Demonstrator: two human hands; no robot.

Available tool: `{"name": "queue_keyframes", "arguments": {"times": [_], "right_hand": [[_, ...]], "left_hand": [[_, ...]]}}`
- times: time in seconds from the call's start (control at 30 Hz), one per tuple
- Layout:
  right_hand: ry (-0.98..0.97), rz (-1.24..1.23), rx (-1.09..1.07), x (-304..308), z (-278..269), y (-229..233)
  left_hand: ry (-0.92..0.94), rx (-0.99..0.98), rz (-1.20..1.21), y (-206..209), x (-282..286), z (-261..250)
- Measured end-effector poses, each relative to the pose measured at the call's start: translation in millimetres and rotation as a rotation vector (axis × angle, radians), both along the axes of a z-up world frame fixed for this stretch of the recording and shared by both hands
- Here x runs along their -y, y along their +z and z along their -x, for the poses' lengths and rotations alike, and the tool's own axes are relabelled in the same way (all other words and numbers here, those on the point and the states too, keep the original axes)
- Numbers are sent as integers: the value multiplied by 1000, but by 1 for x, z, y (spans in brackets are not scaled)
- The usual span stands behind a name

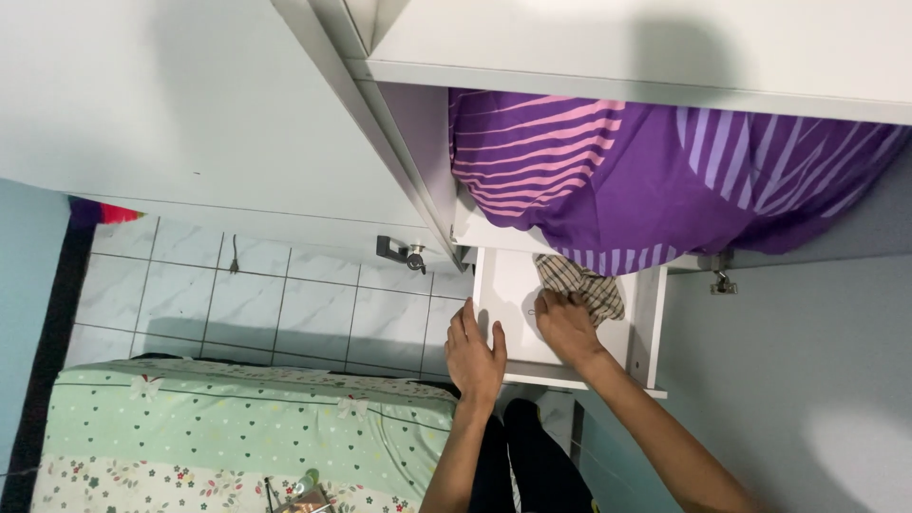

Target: Sorting and organizing various items between a drawer and a bed.

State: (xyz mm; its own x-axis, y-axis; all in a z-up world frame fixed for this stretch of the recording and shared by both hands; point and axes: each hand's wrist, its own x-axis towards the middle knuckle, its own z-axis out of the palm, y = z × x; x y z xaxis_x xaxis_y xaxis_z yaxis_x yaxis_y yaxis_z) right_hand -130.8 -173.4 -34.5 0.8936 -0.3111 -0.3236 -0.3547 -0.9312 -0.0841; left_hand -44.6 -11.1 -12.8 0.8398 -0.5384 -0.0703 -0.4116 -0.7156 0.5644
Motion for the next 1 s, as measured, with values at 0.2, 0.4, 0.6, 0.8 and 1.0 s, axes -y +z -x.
{"name": "queue_keyframes", "arguments": {"times": [0.2,0.4,0.6,0.8,1.0], "right_hand": [[83,102,2,-4,-3,-4],[153,245,160,-4,7,-27],[117,132,232,2,6,-30],[16,-114,202,7,8,-29],[-464,-809,359,4,14,-21]], "left_hand": [[-5,12,-7,-7,-2,1],[-2,-45,-17,-4,-2,0],[-3,-33,-18,-5,-3,-1],[-34,-92,44,6,-7,-7],[-39,-239,223,18,-23,-14]]}}
